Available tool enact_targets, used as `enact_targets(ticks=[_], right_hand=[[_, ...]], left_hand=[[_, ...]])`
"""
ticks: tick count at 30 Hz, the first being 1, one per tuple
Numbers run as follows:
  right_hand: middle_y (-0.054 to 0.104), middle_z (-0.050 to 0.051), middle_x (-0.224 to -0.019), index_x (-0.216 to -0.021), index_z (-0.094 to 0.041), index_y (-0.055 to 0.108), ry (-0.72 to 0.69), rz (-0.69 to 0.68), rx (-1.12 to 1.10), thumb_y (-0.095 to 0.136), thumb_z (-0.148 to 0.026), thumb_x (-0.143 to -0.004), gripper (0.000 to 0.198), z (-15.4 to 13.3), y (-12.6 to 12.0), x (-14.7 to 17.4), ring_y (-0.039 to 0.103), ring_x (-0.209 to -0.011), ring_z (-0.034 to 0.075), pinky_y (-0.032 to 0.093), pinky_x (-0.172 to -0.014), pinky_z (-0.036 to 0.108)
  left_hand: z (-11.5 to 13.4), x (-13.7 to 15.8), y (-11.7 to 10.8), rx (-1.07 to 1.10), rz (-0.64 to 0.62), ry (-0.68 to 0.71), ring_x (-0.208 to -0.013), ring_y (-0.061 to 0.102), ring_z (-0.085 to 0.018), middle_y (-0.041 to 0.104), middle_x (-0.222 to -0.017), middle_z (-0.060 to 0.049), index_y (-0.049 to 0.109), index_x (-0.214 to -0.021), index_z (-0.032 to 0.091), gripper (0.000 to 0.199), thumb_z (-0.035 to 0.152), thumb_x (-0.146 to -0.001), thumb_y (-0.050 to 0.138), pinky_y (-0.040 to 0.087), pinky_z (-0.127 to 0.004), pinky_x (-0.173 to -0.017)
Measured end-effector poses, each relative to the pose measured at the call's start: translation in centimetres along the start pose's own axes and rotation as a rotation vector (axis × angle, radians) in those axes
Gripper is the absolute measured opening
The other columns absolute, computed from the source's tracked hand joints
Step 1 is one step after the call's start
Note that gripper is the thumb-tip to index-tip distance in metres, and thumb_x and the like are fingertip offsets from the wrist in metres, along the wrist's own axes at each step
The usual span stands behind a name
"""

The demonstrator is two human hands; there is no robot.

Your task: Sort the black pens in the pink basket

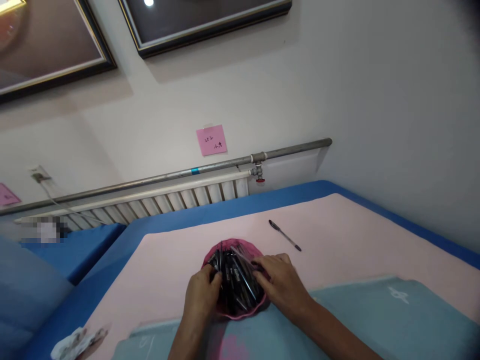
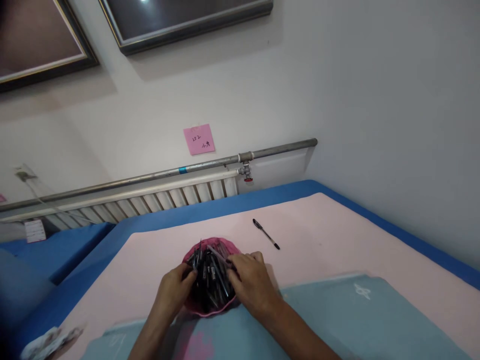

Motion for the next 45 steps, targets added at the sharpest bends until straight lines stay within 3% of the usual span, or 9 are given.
enact_targets(ticks=[5,8,12,18,45], right_hand=[[0.068,0.004,-0.081,-0.092,-0.022,0.061,-0.108,-0.046,-0.081,0.046,-0.017,-0.085,0.017,-0.68,-0.12,0.36,0.059,-0.075,0.019,0.034,-0.076,0.035],[0.066,0.004,-0.076,-0.089,-0.022,0.061,-0.131,-0.079,-0.068,0.045,-0.018,-0.086,0.018,-0.85,-0.04,0.54,0.057,-0.072,0.019,0.033,-0.075,0.036],[0.065,0.003,-0.075,-0.089,-0.022,0.062,-0.159,-0.092,-0.041,0.046,-0.017,-0.086,0.017,-0.88,0.05,0.6,0.055,-0.072,0.018,0.032,-0.076,0.035],[0.065,0.003,-0.077,-0.089,-0.021,0.061,-0.158,-0.1,-0.026,0.047,-0.015,-0.085,0.016,-0.82,0.07,0.54,0.055,-0.073,0.018,0.032,-0.076,0.035],[0.064,0.003,-0.076,-0.088,-0.019,0.06,-0.192,-0.099,-0.039,0.047,-0.013,-0.085,0.014,-0.95,0.01,0.64,0.054,-0.073,0.018,0.028,-0.076,0.035]], left_hand=[[-0.88,-0.54,-0.45,0.839,0.052,-0.1,-0.053,0.053,-0.012,0.056,-0.056,0.003,0.055,-0.068,0.017,0.027,0.043,-0.069,0.061,0.04,-0.022,-0.049],[-0.91,-0.61,-0.46,1.101,0.023,-0.206,-0.051,0.056,-0.011,0.057,-0.057,0.003,0.054,-0.073,0.016,0.03,0.039,-0.062,0.071,0.041,-0.019,-0.045],[-0.71,-0.63,-0.71,1.276,0.079,-0.256,-0.057,0.062,-0.012,0.061,-0.064,0.0,0.052,-0.077,0.016,0.024,0.023,-0.065,0.071,0.049,-0.021,-0.049],[-0.5,-0.62,-1.03,1.346,0.153,-0.248,-0.056,0.062,-0.011,0.061,-0.065,-0.001,0.05,-0.076,0.015,0.013,0.015,-0.074,0.063,0.052,-0.021,-0.049],[-0.33,-0.51,-0.5,1.315,0.165,-0.213,-0.057,0.061,-0.012,0.061,-0.067,-0.001,0.051,-0.077,0.014,0.017,0.018,-0.071,0.067,0.053,-0.021,-0.048]])
Point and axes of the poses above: each hand's wrist, its own x-axis away from the middle knuckle, its own y-axis out of the palm, z = x × y, the point moved 2 cm from there along -x, towards the middle knuckle
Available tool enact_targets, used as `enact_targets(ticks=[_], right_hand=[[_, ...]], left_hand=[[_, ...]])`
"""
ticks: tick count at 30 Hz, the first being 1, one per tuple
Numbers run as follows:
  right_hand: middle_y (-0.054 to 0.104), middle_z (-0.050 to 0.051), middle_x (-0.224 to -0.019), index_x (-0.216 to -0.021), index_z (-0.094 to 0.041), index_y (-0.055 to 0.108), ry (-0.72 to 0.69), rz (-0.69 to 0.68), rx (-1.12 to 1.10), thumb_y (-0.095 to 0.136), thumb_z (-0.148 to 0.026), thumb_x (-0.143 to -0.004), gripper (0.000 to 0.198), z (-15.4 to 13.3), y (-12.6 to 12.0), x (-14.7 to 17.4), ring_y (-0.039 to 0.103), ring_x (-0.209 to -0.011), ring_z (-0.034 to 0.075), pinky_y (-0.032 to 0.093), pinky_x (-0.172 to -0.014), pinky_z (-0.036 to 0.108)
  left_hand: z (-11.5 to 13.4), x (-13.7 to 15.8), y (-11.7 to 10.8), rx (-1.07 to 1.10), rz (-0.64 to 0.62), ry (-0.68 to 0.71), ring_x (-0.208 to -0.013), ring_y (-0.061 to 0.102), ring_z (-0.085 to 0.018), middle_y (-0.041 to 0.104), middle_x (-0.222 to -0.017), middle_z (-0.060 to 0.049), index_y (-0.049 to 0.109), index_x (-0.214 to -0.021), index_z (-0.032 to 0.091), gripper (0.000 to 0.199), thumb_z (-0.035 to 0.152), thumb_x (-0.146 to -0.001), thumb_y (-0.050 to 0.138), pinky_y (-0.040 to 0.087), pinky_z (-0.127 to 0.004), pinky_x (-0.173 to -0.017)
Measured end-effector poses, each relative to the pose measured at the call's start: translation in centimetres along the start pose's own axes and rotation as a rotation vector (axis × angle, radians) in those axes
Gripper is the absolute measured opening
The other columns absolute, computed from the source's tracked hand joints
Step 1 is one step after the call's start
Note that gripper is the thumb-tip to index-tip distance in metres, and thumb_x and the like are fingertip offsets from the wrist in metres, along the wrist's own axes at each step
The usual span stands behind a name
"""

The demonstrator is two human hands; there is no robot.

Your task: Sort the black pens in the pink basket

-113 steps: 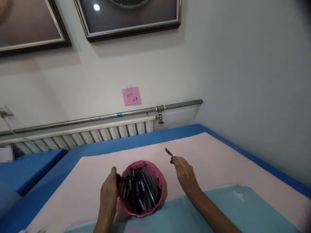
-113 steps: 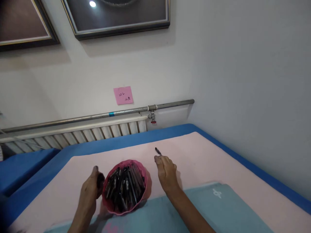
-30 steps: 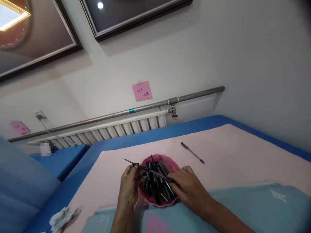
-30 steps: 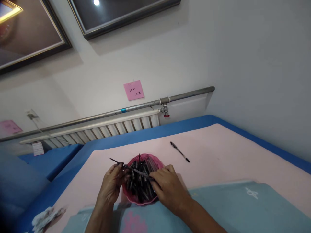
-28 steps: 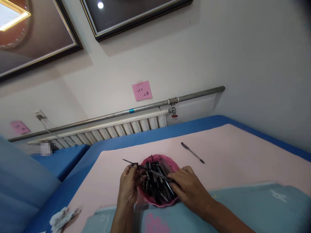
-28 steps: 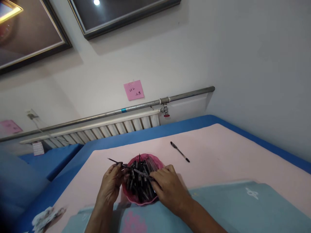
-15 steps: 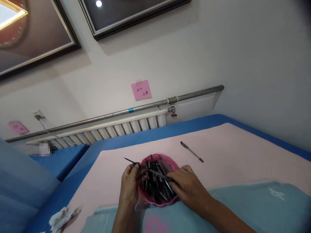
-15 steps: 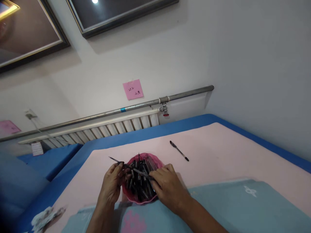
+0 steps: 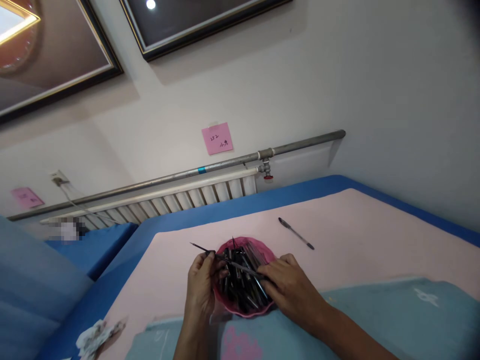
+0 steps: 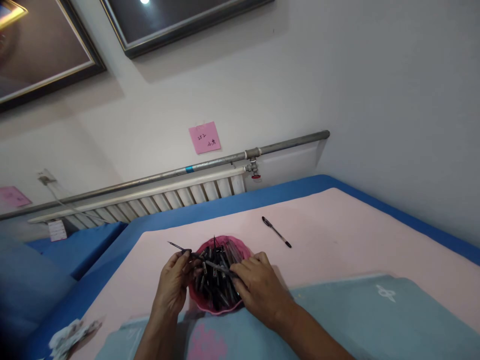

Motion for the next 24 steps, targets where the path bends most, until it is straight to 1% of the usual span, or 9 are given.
enact_targets(ticks=[3,10,15,19,24], right_hand=[[0.064,0.003,-0.077,-0.088,-0.019,0.06,0.016,-0.006,0.002,0.047,-0.011,-0.084,0.015,0.07,0.09,0.07,0.054,-0.073,0.018,0.028,-0.076,0.036],[0.065,0.003,-0.078,-0.089,-0.021,0.06,0.051,-0.019,-0.033,0.048,-0.014,-0.085,0.015,0.33,0.32,0.18,0.054,-0.073,0.018,0.031,-0.075,0.036],[0.065,0.003,-0.078,-0.088,-0.021,0.06,0.044,-0.008,-0.03,0.048,-0.013,-0.084,0.014,0.45,0.34,0.23,0.054,-0.073,0.018,0.031,-0.075,0.036],[0.064,0.003,-0.078,-0.088,-0.02,0.059,0.025,0.001,0.017,0.048,-0.013,-0.084,0.014,0.38,0.37,0.2,0.054,-0.073,0.018,0.03,-0.075,0.036],[0.063,0.003,-0.075,-0.087,-0.019,0.059,-0.021,0.017,0.056,0.045,-0.012,-0.085,0.016,0.14,0.27,0.19,0.053,-0.072,0.017,0.029,-0.074,0.035]], left_hand=[[0.02,0.07,0.02,-0.012,-0.009,-0.002,-0.056,0.061,-0.011,0.06,-0.066,-0.002,0.051,-0.078,0.014,0.017,0.019,-0.071,0.066,0.052,-0.02,-0.048],[-0.07,0.04,0.04,-0.005,0.017,-0.006,-0.057,0.061,-0.012,0.06,-0.065,-0.001,0.051,-0.076,0.015,0.016,0.018,-0.071,0.066,0.052,-0.02,-0.048],[-0.03,0.17,0.17,-0.004,0.006,-0.004,-0.054,0.059,-0.011,0.058,-0.06,0.001,0.051,-0.074,0.015,0.018,0.02,-0.07,0.068,0.052,-0.02,-0.048],[0.01,0.28,0.31,0.012,0.024,-0.018,-0.055,0.06,-0.011,0.061,-0.064,-0.001,0.052,-0.073,0.015,0.017,0.018,-0.07,0.068,0.051,-0.019,-0.047],[-0.12,0.52,0.59,0.057,0.044,-0.037,-0.051,0.059,-0.01,0.061,-0.059,-0.001,0.052,-0.072,0.015,0.014,0.016,-0.071,0.067,0.05,-0.018,-0.046]])
Point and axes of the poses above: each hand's wrist, its own x-axis away from the middle knuckle, its own y-axis out of the palm, z = x × y, the point moved 2 cm from there along -x, towards the middle knuckle
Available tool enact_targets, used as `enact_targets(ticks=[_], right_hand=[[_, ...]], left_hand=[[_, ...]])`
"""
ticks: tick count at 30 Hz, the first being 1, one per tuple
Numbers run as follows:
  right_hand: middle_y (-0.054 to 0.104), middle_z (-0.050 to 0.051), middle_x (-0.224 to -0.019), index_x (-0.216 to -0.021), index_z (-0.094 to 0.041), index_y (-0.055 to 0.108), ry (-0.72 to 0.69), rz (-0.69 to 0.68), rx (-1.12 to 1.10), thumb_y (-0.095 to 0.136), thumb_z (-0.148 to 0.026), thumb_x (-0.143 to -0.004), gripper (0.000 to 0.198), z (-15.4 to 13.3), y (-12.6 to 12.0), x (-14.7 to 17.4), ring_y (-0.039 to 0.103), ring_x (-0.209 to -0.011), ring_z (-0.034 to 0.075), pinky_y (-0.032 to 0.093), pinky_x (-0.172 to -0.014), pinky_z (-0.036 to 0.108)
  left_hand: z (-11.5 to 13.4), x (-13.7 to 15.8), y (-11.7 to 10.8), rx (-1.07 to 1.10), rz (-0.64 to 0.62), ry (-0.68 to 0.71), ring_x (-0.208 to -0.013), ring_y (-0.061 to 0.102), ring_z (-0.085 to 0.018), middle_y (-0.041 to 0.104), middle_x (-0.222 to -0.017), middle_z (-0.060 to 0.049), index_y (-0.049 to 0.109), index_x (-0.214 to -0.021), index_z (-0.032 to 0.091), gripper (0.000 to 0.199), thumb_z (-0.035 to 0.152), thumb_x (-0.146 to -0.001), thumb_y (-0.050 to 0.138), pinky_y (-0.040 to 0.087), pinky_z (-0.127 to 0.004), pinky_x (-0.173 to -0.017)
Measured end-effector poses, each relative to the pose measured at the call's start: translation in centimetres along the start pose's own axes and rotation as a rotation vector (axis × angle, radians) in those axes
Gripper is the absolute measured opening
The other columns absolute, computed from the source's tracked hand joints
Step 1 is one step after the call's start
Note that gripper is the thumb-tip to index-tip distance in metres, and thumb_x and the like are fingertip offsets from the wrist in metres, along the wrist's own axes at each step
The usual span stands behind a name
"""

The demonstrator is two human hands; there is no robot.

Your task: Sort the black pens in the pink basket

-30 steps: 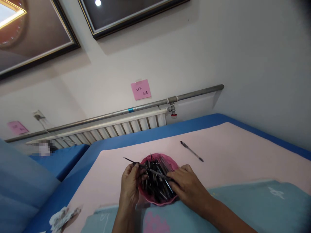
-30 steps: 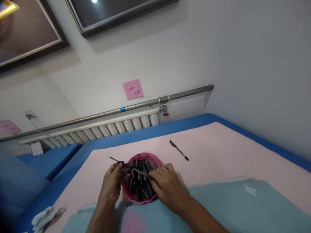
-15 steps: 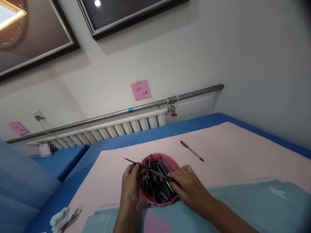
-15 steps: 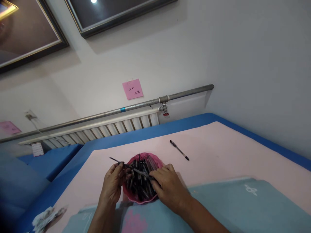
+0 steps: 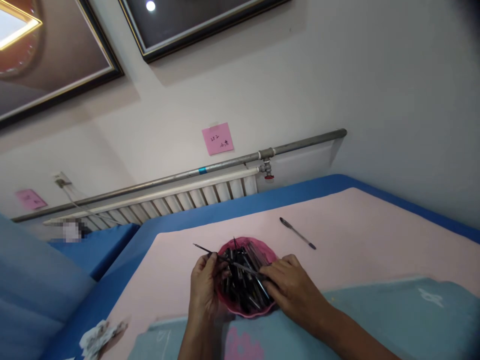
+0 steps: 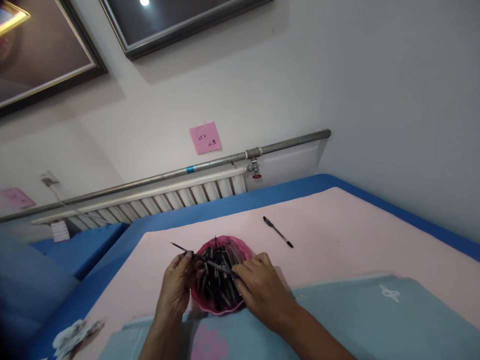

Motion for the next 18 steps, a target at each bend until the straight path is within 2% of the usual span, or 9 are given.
enact_targets(ticks=[10,13,15,18], right_hand=[[0.063,0.003,-0.073,-0.084,-0.02,0.06,0.029,0.021,0.07,0.045,-0.014,-0.086,0.016,0.34,-0.17,0.02,0.053,-0.069,0.017,0.029,-0.072,0.034],[0.062,0.003,-0.07,-0.082,-0.02,0.061,0.057,0.055,0.099,0.043,-0.015,-0.087,0.019,0.44,-0.31,-0.12,0.053,-0.067,0.017,0.029,-0.072,0.034],[0.062,0.004,-0.072,-0.082,-0.02,0.062,0.066,0.065,0.1,0.044,-0.016,-0.087,0.019,0.37,-0.48,-0.25,0.053,-0.068,0.018,0.03,-0.071,0.034],[0.063,0.006,-0.076,-0.085,-0.02,0.063,0.097,0.108,0.004,0.045,-0.02,-0.087,0.018,0.06,-0.91,-0.43,0.055,-0.073,0.019,0.034,-0.07,0.034]], left_hand=[[0.2,-0.12,-0.25,0.037,0.002,0.001,-0.054,0.062,-0.011,0.062,-0.06,-0.001,0.052,-0.072,0.015,0.015,0.016,-0.071,0.067,0.049,-0.019,-0.048],[0.22,-0.35,-0.46,0.018,-0.014,-0.003,-0.053,0.061,-0.012,0.061,-0.06,0.0,0.052,-0.071,0.016,0.02,0.019,-0.066,0.071,0.049,-0.019,-0.047],[0.2,-0.35,-0.46,-0.014,-0.056,-0.013,-0.053,0.061,-0.012,0.062,-0.06,0.0,0.052,-0.07,0.015,0.024,0.022,-0.062,0.074,0.049,-0.02,-0.048],[0.23,0.07,-0.21,-0.083,-0.196,-0.055,-0.051,0.058,-0.011,0.061,-0.062,0.001,0.054,-0.07,0.015,0.026,0.024,-0.06,0.076,0.048,-0.021,-0.048]])
Point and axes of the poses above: each hand's wrist, its own x-axis away from the middle knuckle, its own y-axis out of the palm, z = x × y, the point moved 2 cm from there along -x, towards the middle knuckle
